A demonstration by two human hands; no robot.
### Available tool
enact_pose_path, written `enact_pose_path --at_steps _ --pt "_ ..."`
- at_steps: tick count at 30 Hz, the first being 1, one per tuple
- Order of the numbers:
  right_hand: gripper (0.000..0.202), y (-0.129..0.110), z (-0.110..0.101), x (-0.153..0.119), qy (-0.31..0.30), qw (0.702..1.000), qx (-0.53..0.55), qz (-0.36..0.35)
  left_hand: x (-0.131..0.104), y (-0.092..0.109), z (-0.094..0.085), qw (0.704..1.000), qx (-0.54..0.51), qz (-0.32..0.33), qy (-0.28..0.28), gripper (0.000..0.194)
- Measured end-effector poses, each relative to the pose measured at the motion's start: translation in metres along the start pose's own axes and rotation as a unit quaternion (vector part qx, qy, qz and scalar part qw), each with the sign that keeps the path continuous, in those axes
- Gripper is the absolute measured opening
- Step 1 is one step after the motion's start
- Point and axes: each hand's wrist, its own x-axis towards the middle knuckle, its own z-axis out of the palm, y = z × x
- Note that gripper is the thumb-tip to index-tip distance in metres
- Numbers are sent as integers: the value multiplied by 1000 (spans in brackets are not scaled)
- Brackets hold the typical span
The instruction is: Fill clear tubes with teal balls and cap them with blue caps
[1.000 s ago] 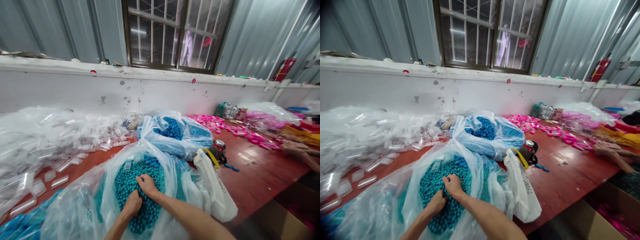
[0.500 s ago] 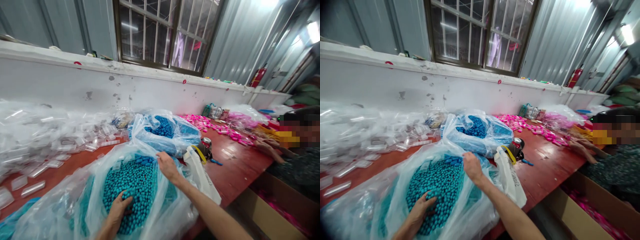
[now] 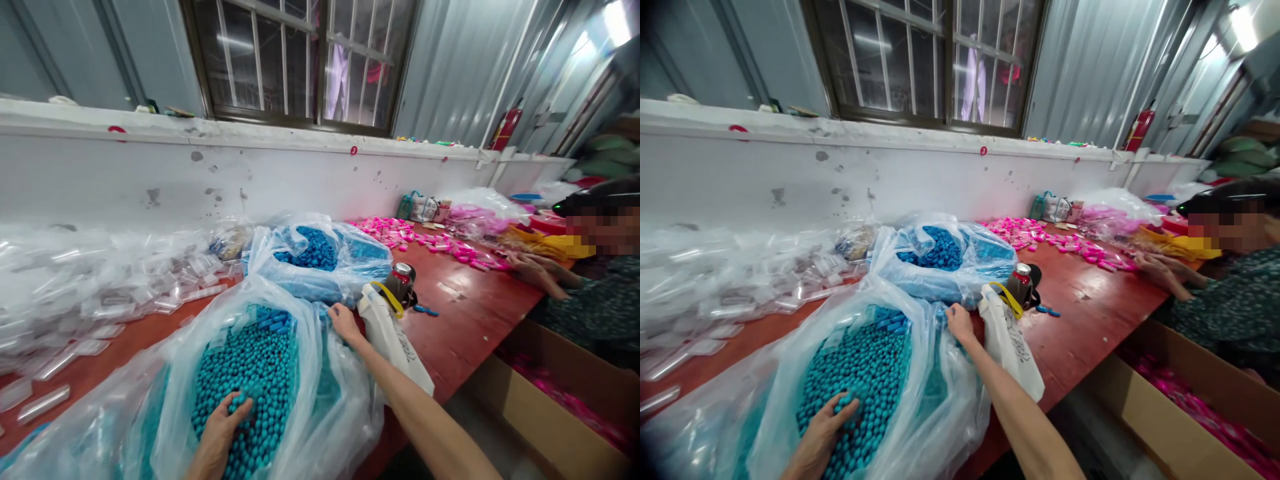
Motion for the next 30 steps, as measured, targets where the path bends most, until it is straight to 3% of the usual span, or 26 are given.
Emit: enact_pose_path --at_steps 5,8,12,16,18,21,23,24,27,30 --pt "30 -45 12 5 -43 990 70 -111 -2 3 2 999 13 17 24 47" --pt "33 -60 9 6 -59 985 69 -148 -4 5 5 997 25 45 52 50" --pt "32 -37 -8 14 -40 992 4 -119 -8 6 7 995 29 70 69 47" --pt "20 3 -23 13 -13 992 -98 -74 -13 8 8 997 6 44 63 44" --pt "16 8 -32 5 -6 987 -143 -68 -13 8 8 998 6 39 52 41" --pt "20 -20 -41 -15 27 973 -203 -109 -10 6 5 999 3 48 24 38" --pt "23 -55 -38 -35 30 962 -188 -196 -8 4 4 999 -26 46 8 38" --pt "25 -72 -32 -47 15 956 -143 -254 -8 4 3 998 -47 39 -1 39" --pt "26 -104 -4 -82 -142 909 -53 -388 -15 6 1 992 -118 22 -33 43" --pt "18 -92 19 -98 -214 895 -151 -363 -27 12 -2 986 -159 26 -31 44"
